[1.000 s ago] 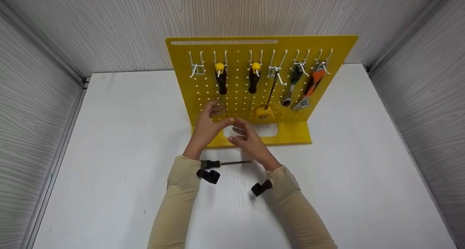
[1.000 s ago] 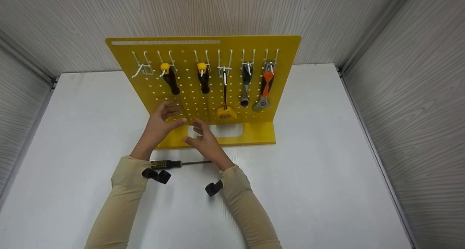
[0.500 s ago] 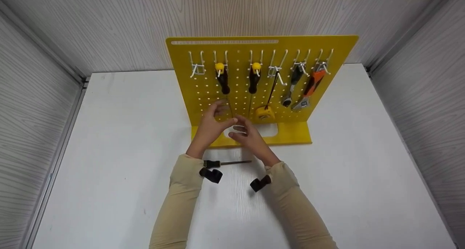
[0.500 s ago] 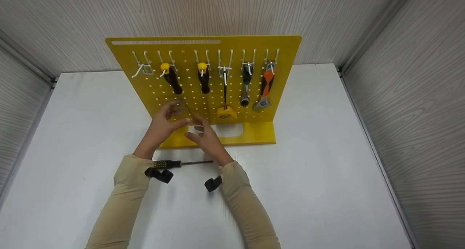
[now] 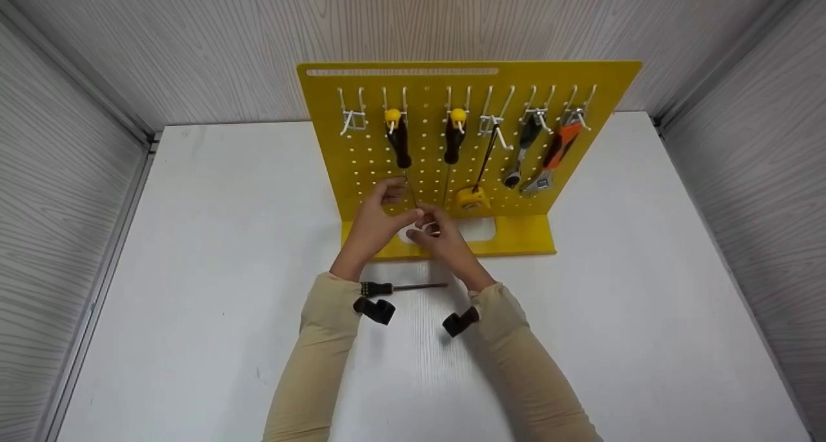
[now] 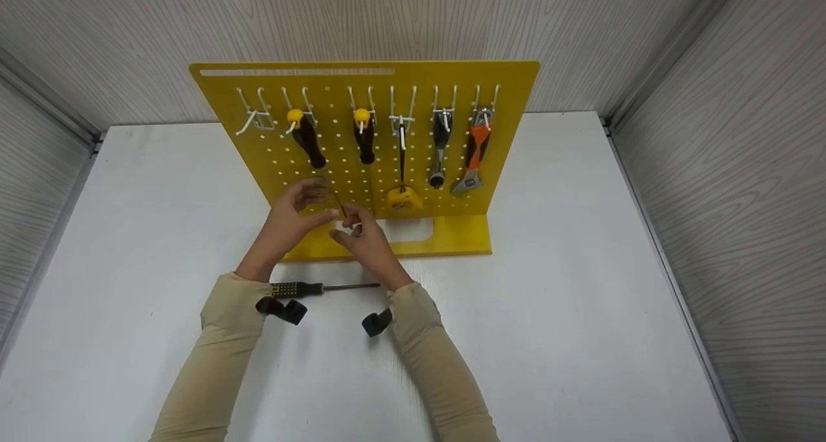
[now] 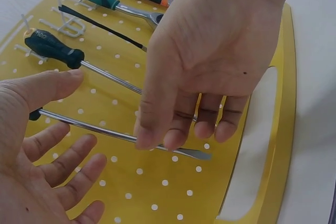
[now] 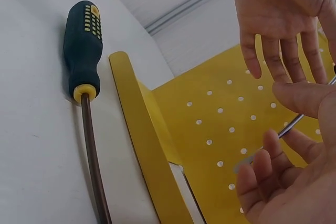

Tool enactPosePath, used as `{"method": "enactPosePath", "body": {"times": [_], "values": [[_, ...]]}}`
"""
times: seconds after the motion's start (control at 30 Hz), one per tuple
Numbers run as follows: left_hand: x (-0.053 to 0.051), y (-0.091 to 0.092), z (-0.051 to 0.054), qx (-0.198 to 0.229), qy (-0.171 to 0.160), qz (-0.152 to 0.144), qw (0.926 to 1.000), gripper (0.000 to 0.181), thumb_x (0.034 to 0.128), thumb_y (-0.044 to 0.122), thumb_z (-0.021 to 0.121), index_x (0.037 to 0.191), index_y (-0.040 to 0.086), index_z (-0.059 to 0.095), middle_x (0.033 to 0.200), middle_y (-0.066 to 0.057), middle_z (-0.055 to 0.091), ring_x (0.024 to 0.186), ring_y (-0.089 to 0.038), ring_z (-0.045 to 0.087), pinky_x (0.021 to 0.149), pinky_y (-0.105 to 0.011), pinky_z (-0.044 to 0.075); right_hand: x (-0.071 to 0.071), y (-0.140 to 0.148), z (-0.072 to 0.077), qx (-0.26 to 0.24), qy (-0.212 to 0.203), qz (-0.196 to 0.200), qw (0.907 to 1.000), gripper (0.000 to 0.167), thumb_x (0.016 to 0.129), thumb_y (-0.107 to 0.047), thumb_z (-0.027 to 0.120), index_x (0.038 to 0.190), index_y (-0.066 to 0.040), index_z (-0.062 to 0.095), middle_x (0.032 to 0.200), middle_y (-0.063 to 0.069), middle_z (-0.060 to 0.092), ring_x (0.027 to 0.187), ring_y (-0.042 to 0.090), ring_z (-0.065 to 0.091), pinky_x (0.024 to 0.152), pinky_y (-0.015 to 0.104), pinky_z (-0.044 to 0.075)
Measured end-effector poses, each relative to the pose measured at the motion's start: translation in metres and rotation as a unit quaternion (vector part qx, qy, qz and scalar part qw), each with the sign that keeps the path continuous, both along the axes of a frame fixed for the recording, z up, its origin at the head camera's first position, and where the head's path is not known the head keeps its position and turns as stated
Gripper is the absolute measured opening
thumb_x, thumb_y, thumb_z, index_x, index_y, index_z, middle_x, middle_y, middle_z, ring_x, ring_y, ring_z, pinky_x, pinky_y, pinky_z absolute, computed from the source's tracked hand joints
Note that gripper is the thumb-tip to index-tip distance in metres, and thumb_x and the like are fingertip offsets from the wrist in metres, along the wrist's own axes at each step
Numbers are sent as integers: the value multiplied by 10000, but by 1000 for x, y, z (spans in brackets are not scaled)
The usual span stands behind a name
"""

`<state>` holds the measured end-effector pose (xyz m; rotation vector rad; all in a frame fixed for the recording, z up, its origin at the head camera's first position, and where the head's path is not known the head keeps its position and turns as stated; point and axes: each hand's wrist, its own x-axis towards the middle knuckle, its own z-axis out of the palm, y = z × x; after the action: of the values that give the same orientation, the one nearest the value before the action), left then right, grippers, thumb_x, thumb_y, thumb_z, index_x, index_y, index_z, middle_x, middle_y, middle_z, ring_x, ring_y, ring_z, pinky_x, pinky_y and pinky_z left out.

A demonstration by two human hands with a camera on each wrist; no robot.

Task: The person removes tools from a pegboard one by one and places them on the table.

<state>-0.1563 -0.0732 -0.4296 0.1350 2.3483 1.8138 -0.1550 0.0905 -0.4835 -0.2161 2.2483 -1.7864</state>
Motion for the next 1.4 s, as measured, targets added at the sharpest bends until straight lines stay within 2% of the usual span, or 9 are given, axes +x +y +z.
{"method": "enactPosePath", "body": {"times": [0.17, 0.3, 0.43, 0.6, 0.73, 0.87, 1.13, 1.3, 1.4], "values": [[2, -5, 3, -80, 135, -62, 9999, 586, 856, 269, 731, 1354, 74, 492, 1306, -83, 559, 1234, -230, 496, 1067, -424, 401, 0, -1, -3, -4, 251, -75, 9997, 370, 905, -124, 660, 1252, -48, 558, 1004, 39, 543, 861, 145, 463, 759, 260, 400], [4, -10, 8, -203, 208, -103, 9995, 494, 870, 232, 708, 1306, 78, 534, 1293, -83, 568, 1233, -239, 497, 1087, -440, 378, 2, 0, -1, 89, 252, 36, 9996, 317, 909, -122, 657, 1200, -16, 588, 1080, 105, 582, 938, 188, 510, 859, 300, 429], [4, -13, 11, -262, 296, -82, 9992, 409, 881, 167, 671, 1265, 73, 567, 1293, -90, 577, 1231, -240, 500, 1086, -412, 375, 4, 2, 1, 74, 83, 195, 9997, 262, 922, -125, 638, 1145, 6, 597, 1178, 171, 601, 1057, 252, 564, 958, 369, 451], [3, -14, 15, -194, 344, 98, 9992, 411, 879, 172, 678, 1264, 81, 567, 1286, -56, 588, 1204, -205, 517, 1084, -358, 377, 8, 4, 3, -53, -78, 402, 9991, 242, 927, -100, 621, 1134, 22, 590, 1139, 134, 610, 1006, 207, 609, 921, 414, 503], [3, -14, 19, -117, 337, 212, 9991, 463, 879, 192, 687, 1302, 84, 535, 1289, -60, 578, 1195, -204, 516, 1100, -362, 362, 14, 6, 3, -205, -57, 531, 9984, 242, 927, -65, 615, 1147, 27, 577, 1079, 115, 612, 914, 148, 622, 878, 382, 533], [2, -15, 24, -23, 428, 220, 9988, 504, 881, 212, 691, 1330, 77, 507, 1268, -96, 577, 1181, -231, 513, 1103, -397, 352, 21, 7, 5, -182, -48, 638, 9978, 238, 925, -51, 610, 1158, -12, 581, 1058, 108, 615, 892, 134, 627, 843, 325, 540], [-1, -14, 34, 166, 563, 284, 9979, 551, 881, 256, 687, 1365, 91, 481, 1282, -96, 570, 1177, -232, 526, 1075, -441, 366, 30, 10, 7, -132, -170, 796, 9966, 258, 934, -61, 598, 1187, -25, 564, 1013, 91, 621, 916, 276, 660, 897, 472, 528], [-2, -12, 41, 334, 597, 343, 9971, 545, 883, 263, 686, 1364, 103, 486, 1252, -92, 584, 1131, -220, 561, 1015, -416, 409, 33, 11, 10, -179, -155, 884, 9958, 245, 932, -49, 597, 1175, -45, 568, 992, 90, 626, 952, 418, 632, 881, 453, 537], [-2, -11, 44, 456, 588, 337, 9967, 544, 878, 264, 690, 1361, 109, 492, 1238, -87, 584, 1090, -204, 571, 958, -370, 455, 35, 12, 13, -194, -145, 936, 9953, 246, 932, -43, 591, 1177, -48, 569, 980, 87, 627, 955, 448, 621, 858, 435, 538]]}}
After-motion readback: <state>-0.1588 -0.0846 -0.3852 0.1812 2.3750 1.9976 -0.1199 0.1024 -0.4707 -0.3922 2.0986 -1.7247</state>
